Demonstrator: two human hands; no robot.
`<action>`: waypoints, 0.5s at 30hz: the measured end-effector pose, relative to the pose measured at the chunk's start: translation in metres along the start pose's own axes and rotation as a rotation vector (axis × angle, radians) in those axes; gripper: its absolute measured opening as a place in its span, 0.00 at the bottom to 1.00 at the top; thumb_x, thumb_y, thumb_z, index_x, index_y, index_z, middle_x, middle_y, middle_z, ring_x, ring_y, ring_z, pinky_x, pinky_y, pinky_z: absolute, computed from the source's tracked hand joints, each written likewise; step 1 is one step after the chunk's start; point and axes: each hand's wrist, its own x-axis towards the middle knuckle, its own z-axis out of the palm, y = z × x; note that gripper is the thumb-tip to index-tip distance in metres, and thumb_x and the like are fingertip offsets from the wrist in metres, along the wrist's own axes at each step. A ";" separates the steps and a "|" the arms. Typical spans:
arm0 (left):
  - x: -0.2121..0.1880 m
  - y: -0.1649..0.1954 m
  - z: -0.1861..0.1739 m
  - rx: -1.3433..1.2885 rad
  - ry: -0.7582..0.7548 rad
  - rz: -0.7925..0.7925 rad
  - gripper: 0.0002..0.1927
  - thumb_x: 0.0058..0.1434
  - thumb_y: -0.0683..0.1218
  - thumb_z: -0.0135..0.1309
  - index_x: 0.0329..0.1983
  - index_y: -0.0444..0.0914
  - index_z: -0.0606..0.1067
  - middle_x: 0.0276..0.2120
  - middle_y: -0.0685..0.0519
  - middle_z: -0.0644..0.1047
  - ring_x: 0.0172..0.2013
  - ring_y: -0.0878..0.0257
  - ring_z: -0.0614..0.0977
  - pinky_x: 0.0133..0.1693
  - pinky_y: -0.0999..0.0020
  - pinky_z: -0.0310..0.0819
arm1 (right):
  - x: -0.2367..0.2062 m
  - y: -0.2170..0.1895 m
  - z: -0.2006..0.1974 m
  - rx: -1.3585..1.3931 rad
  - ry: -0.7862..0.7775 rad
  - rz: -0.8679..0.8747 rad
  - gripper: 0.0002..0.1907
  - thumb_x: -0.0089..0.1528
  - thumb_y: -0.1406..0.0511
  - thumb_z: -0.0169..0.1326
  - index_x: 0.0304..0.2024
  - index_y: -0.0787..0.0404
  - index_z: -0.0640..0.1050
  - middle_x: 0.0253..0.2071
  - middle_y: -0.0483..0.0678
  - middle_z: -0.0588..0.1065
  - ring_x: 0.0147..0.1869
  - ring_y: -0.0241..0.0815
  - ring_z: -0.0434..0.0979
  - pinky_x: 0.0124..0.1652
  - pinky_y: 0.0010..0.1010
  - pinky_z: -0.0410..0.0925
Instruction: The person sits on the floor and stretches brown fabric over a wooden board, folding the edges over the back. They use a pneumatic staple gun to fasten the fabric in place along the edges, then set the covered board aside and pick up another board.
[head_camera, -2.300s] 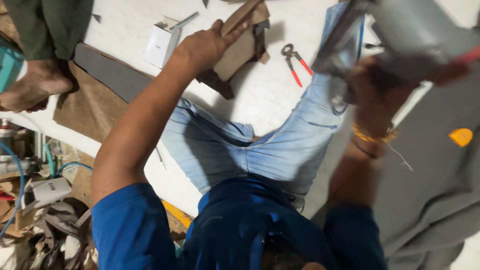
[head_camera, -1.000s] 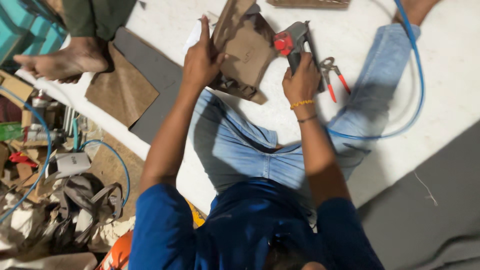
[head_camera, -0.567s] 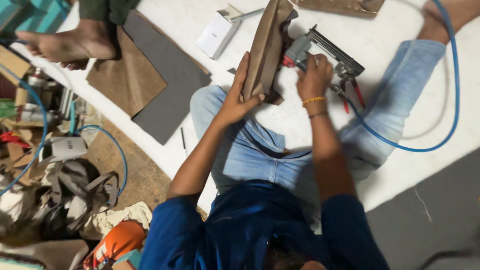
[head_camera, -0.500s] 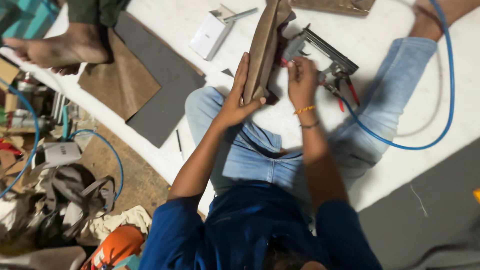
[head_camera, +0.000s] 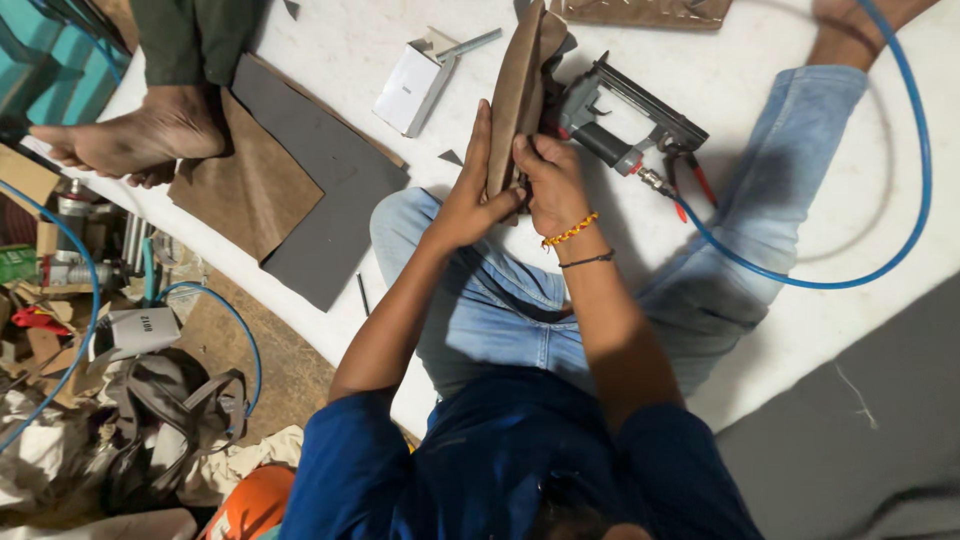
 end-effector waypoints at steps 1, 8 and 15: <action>0.001 0.003 -0.001 0.034 -0.018 0.026 0.60 0.58 0.40 0.59 0.82 0.37 0.32 0.82 0.40 0.38 0.82 0.50 0.43 0.78 0.60 0.45 | 0.003 0.005 -0.002 -0.013 -0.007 -0.033 0.10 0.70 0.62 0.53 0.44 0.64 0.79 0.33 0.39 0.75 0.33 0.28 0.71 0.34 0.22 0.67; 0.020 0.005 0.000 0.103 -0.017 0.136 0.56 0.56 0.38 0.56 0.84 0.42 0.40 0.82 0.43 0.35 0.82 0.50 0.38 0.79 0.57 0.41 | 0.011 0.034 -0.022 0.000 0.009 -0.109 0.09 0.71 0.65 0.50 0.43 0.64 0.79 0.37 0.40 0.76 0.39 0.29 0.72 0.41 0.23 0.68; 0.009 0.031 0.022 0.511 0.047 -0.005 0.41 0.68 0.38 0.52 0.82 0.47 0.51 0.80 0.36 0.40 0.72 0.35 0.61 0.65 0.52 0.68 | 0.016 0.032 -0.025 0.024 0.053 -0.130 0.07 0.69 0.71 0.48 0.40 0.64 0.78 0.36 0.41 0.75 0.37 0.30 0.70 0.38 0.24 0.66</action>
